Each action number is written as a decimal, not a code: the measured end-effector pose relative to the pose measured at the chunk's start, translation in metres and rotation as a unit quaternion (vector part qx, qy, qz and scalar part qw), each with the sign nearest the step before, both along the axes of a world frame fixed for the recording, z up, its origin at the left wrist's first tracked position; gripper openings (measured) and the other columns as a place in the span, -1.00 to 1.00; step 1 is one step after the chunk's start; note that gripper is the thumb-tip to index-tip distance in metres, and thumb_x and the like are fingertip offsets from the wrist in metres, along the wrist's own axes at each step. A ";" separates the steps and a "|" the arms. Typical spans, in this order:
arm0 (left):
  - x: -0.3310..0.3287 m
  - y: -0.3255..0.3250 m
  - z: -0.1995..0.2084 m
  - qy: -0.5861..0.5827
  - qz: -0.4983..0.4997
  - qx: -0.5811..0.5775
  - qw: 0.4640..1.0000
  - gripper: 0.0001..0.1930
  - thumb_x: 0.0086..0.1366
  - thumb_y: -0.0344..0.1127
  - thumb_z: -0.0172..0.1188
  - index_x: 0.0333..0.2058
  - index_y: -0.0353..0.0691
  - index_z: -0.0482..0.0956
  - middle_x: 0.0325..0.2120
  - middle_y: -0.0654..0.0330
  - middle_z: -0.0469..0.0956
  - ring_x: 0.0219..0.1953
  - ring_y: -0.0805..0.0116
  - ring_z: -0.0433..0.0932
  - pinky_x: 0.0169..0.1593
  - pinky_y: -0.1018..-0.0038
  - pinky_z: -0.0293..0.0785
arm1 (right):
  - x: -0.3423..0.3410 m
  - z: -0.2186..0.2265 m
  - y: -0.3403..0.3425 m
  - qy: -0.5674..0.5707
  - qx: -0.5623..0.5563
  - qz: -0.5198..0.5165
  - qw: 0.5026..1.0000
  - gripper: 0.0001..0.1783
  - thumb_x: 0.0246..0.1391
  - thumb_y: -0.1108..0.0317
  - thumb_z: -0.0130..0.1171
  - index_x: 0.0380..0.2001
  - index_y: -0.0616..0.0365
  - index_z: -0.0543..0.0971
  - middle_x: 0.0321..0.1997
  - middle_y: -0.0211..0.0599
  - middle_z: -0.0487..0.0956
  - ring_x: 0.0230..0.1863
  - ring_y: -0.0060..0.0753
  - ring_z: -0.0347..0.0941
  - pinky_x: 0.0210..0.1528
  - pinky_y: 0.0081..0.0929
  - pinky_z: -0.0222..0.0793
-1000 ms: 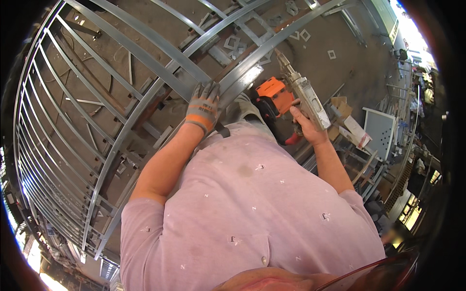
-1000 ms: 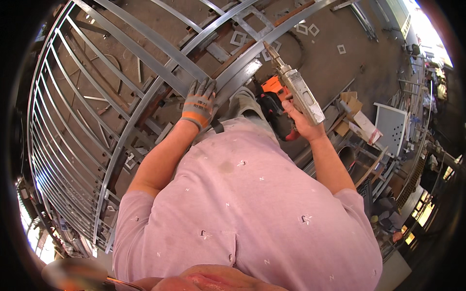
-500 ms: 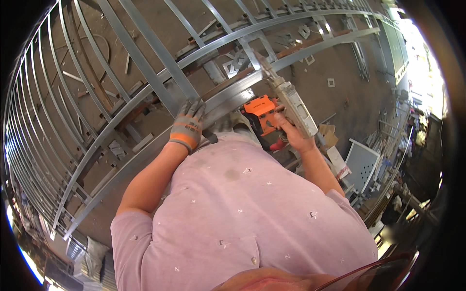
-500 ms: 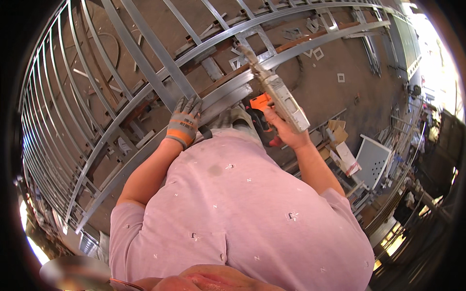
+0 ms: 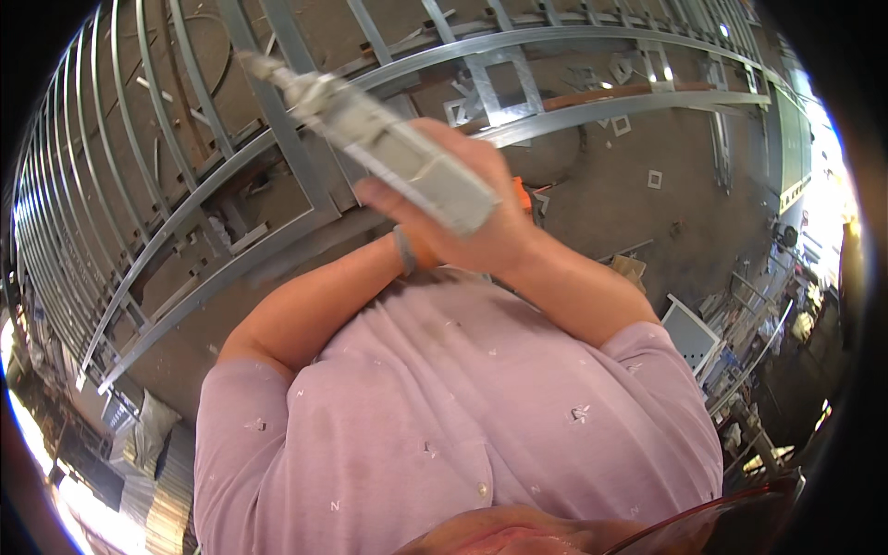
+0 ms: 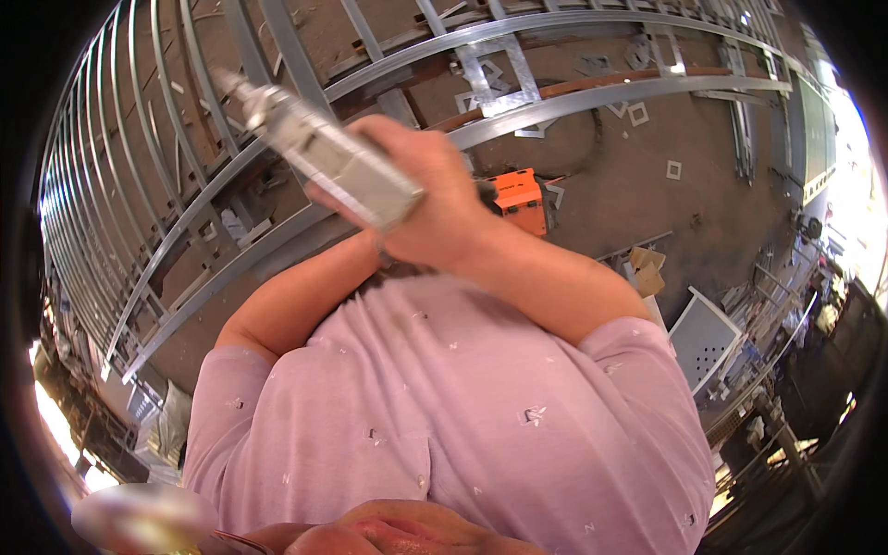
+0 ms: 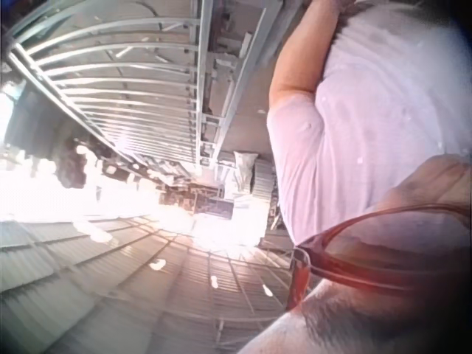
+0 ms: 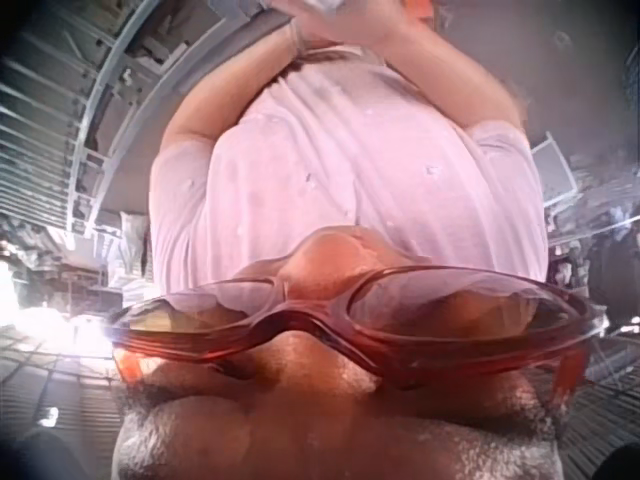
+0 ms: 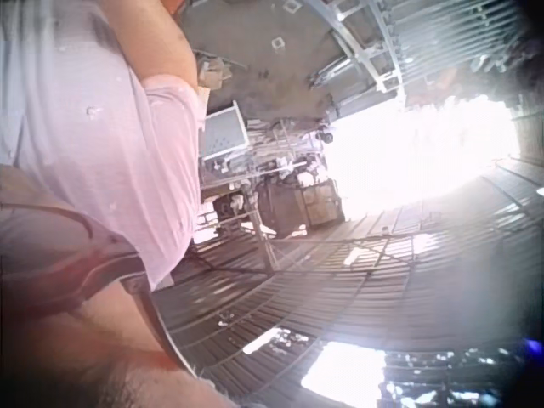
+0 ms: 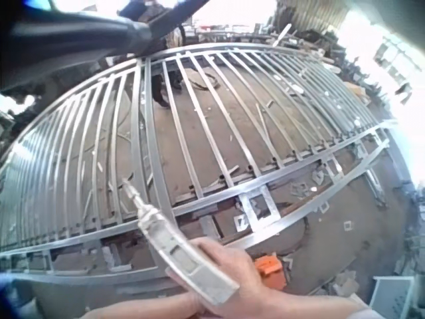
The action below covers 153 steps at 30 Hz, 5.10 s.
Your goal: The person welds joints on a large metal frame using a handheld welding gun. They move along the structure, positioning the tool at intersections and applying welds while sparks fly. The person occasionally repositions the frame and adjusts their stance to reach different sections.
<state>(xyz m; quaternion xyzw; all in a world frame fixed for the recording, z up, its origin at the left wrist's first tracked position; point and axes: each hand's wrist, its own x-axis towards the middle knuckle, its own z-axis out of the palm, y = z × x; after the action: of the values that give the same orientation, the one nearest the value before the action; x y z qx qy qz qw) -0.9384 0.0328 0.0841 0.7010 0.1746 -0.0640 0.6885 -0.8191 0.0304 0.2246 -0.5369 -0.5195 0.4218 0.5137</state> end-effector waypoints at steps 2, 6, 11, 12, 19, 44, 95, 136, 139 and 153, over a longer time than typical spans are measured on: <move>-0.009 -0.010 -0.016 -0.018 0.022 -0.043 0.999 -0.60 0.39 -0.20 0.31 0.14 -0.15 0.54 0.09 0.09 0.58 0.11 0.17 0.58 0.21 0.26 0.51 | -0.016 -0.004 -0.006 -0.064 0.001 0.019 0.998 -0.50 0.15 0.31 0.61 0.07 0.19 0.62 -0.32 -0.33 0.74 -0.33 -0.34 0.70 -0.16 -0.43 0.62; -0.054 -0.024 -0.031 -0.042 0.086 -0.102 0.990 -0.72 0.40 -0.27 0.28 0.03 -0.16 0.55 -0.03 0.15 0.60 -0.02 0.23 0.59 0.11 0.30 0.53 | -0.024 -0.001 -0.038 -0.168 0.009 0.052 0.984 -0.28 0.05 0.27 0.60 0.25 0.18 0.54 -0.11 -0.14 0.74 -0.10 -0.01 0.72 0.07 -0.23 0.63; -0.133 -0.035 -0.029 -0.058 0.182 -0.221 0.956 -0.87 0.41 -0.37 0.24 -0.10 -0.17 0.57 -0.18 0.23 0.62 -0.17 0.30 0.61 -0.02 0.34 0.54 | 0.052 -0.069 -0.100 -0.025 -0.220 -0.171 0.960 -0.47 0.35 0.16 0.43 0.23 0.25 0.61 -0.16 -0.32 0.71 0.01 -0.26 0.68 0.21 -0.26 0.57; -0.131 -0.023 0.013 -0.041 0.192 -0.084 0.977 -0.76 0.25 -0.51 0.32 -0.12 -0.14 0.59 -0.10 0.22 0.62 0.04 0.27 0.61 0.30 0.26 0.49 | 0.090 -0.108 -0.115 -0.032 -0.245 -0.232 0.941 -0.53 0.48 0.05 0.30 0.09 0.29 0.65 -0.17 -0.35 0.69 -0.06 -0.30 0.66 0.12 -0.31 0.59; -0.189 -0.049 -0.023 -0.186 0.354 -0.157 0.903 -0.78 0.33 -0.45 0.45 -0.12 -0.21 0.60 -0.08 0.13 0.66 0.18 0.09 0.63 0.45 -0.03 0.43 | 0.255 -0.237 -0.082 0.318 -0.328 -0.473 0.753 -0.11 0.49 -0.46 -0.04 0.26 0.27 0.47 0.22 -0.05 0.61 0.15 0.03 0.59 0.26 0.15 0.48; -0.191 -0.069 -0.017 -0.067 0.379 -0.135 0.913 -0.75 0.29 -0.58 0.42 -0.09 -0.26 0.64 -0.03 0.06 0.70 0.21 0.06 0.64 0.43 0.02 0.45 | 0.250 -0.255 -0.034 0.150 -0.334 -0.554 0.748 -0.07 0.59 -0.41 -0.32 0.39 0.32 0.41 0.29 -0.17 0.58 0.11 -0.13 0.59 -0.07 -0.11 0.58; -0.043 0.170 0.075 -0.191 0.174 0.661 0.705 -0.22 0.33 -0.19 0.29 0.49 -0.31 0.36 0.51 -0.27 0.30 0.53 -0.38 0.27 0.58 -0.17 0.13 | 0.066 -0.054 -0.193 -0.007 -0.060 -0.372 0.926 -0.84 0.47 0.43 0.20 -0.04 0.32 0.58 0.15 -0.07 0.59 -0.01 -0.23 0.68 0.15 -0.18 0.64; -0.143 0.024 -0.071 0.104 -0.064 0.613 0.781 -0.18 0.37 0.14 0.33 0.46 -0.22 0.42 0.63 0.08 0.13 0.67 0.04 0.07 0.68 0.03 -0.01 | 0.009 0.043 -0.300 0.019 0.070 -0.436 0.897 -0.54 0.59 0.17 0.09 0.26 0.35 0.42 -0.15 -0.24 0.60 -0.09 -0.35 0.57 0.55 0.33 0.31; -0.146 0.024 -0.081 0.093 -0.035 0.612 0.785 -0.18 0.37 0.14 0.32 0.48 -0.19 0.41 0.65 0.13 0.11 0.67 0.05 0.05 0.69 0.01 -0.04 | -0.005 0.049 -0.301 0.003 0.072 -0.422 0.904 -0.54 0.58 0.20 0.11 0.28 0.37 0.42 -0.19 -0.28 0.59 -0.10 -0.39 0.56 0.53 0.31 0.33; -0.147 0.024 -0.092 0.081 -0.043 0.656 0.749 -0.20 0.41 0.21 0.28 0.46 -0.16 0.45 0.64 0.17 0.13 0.68 0.03 0.05 0.69 -0.05 -0.08 | -0.039 0.039 -0.294 0.051 0.051 -0.458 0.886 -0.58 0.58 0.22 0.12 0.25 0.34 0.45 -0.24 -0.33 0.59 -0.15 -0.41 0.56 0.41 0.18 0.49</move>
<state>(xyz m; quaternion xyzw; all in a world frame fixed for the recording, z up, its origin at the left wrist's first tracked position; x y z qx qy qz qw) -1.0851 0.0572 -0.0083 0.9792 0.1981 -0.0198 0.0388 -0.8577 -0.2638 0.2634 -0.6659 -0.2097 0.1392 0.7023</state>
